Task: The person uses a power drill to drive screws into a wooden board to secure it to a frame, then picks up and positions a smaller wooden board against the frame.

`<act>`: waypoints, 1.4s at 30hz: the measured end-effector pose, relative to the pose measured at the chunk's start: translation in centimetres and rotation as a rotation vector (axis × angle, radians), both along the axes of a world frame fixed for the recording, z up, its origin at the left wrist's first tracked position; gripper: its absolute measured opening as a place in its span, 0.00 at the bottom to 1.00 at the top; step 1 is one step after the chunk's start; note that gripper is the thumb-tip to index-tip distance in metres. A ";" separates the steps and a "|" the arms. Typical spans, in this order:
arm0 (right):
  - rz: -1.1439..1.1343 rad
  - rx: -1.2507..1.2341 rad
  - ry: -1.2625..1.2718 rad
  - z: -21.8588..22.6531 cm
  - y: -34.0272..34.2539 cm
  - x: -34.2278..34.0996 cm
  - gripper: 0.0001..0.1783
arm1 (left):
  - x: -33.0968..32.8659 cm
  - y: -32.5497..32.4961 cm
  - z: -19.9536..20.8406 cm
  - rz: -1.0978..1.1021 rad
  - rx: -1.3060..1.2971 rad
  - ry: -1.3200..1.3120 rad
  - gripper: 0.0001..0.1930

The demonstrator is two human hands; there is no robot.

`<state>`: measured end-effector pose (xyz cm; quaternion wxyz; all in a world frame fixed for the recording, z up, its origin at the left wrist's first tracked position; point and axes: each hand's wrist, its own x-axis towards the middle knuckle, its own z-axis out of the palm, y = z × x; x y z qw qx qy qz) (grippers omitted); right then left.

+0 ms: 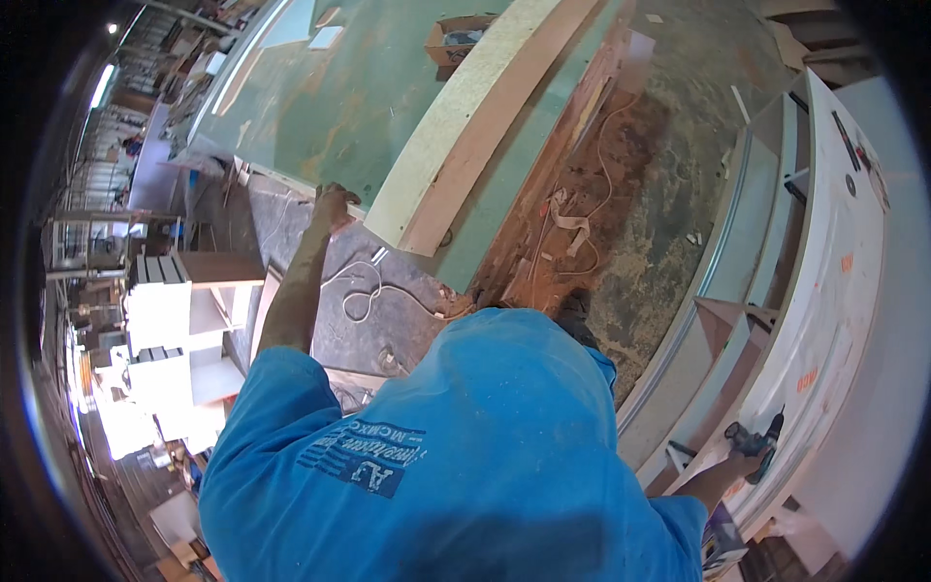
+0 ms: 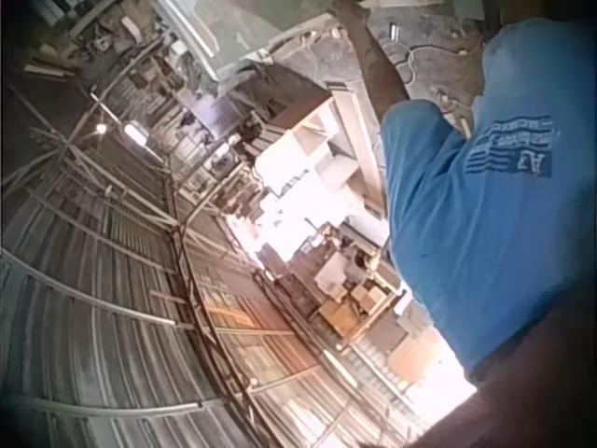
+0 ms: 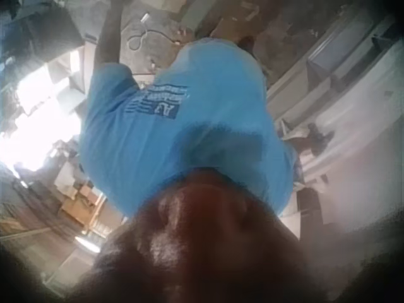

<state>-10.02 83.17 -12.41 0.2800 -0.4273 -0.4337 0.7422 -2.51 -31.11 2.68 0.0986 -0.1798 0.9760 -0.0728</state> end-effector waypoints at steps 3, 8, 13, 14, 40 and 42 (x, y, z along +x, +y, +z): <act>-0.019 0.139 -0.075 0.2 1.1 -0.2 0.23 | 0.2 0.5 -0.1 0.057 0.054 0.045 0.22; 0.288 0.376 -0.735 3.2 -2.9 0.4 0.30 | 1.5 0.7 -0.3 0.029 0.013 -0.001 0.19; 0.071 1.268 -1.274 6.7 -17.2 -9.6 0.22 | -0.7 1.1 -0.4 0.035 0.097 -0.002 0.16; 0.190 1.358 -0.966 6.2 -22.3 -11.1 0.19 | -1.3 1.1 -0.8 0.000 0.114 0.061 0.14; 1.794 2.076 0.748 18.7 -98.4 -9.7 0.38 | 1.4 0.6 0.6 -0.178 0.372 0.285 0.18; 1.702 2.067 0.802 18.7 -99.0 -9.7 0.38 | 0.9 1.5 0.6 -0.194 0.343 0.262 0.17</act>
